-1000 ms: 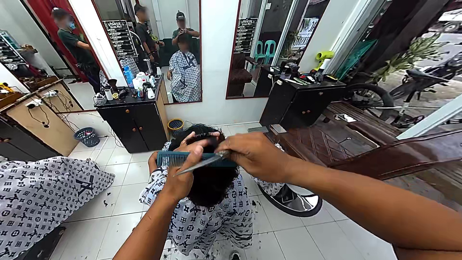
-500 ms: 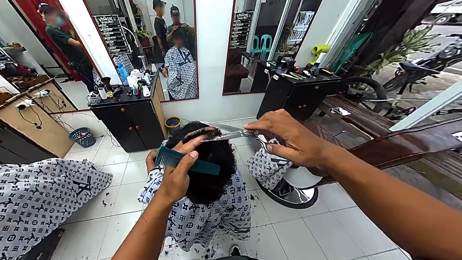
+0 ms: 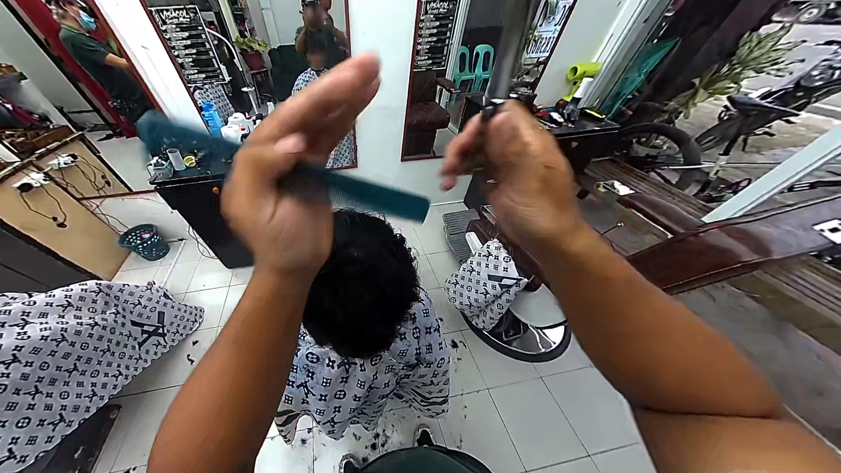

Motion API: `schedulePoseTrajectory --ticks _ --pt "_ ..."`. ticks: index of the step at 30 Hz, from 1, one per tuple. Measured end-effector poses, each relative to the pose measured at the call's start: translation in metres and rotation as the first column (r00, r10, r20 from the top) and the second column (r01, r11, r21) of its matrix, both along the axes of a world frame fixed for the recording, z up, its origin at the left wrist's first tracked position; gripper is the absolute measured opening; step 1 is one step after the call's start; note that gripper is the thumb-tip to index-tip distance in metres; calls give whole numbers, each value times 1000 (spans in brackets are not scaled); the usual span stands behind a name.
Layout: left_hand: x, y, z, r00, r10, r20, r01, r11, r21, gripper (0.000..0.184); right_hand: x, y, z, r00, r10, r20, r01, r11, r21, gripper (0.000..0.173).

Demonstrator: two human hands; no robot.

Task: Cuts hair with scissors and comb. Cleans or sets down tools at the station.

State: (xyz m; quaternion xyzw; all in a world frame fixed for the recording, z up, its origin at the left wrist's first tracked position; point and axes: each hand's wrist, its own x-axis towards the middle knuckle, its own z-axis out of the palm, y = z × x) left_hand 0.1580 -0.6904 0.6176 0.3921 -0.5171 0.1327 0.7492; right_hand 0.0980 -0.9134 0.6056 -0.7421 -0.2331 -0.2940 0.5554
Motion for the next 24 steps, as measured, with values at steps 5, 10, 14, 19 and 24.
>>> schedulePoseTrajectory --ticks 5,10,14,19,24 --pt "9 -11 -4 966 214 -145 -148 917 369 46 18 33 -23 946 308 -102 -301 950 78 21" --pt "21 111 -121 712 694 -104 -527 627 574 48 33 -24 -105 983 -78 -165 60 992 -109 18" --pt "-1 122 -200 787 592 -173 -381 688 618 38 17 -10 -141 946 68 -318 -104 990 -98 18" --pt "-22 64 -153 859 324 397 -512 521 683 100 -7 -15 -143 876 403 -265 -434 898 -73 21" --pt "-57 13 -132 556 28 830 -769 397 502 45 -20 -30 -154 912 410 -7 -404 900 163 20"
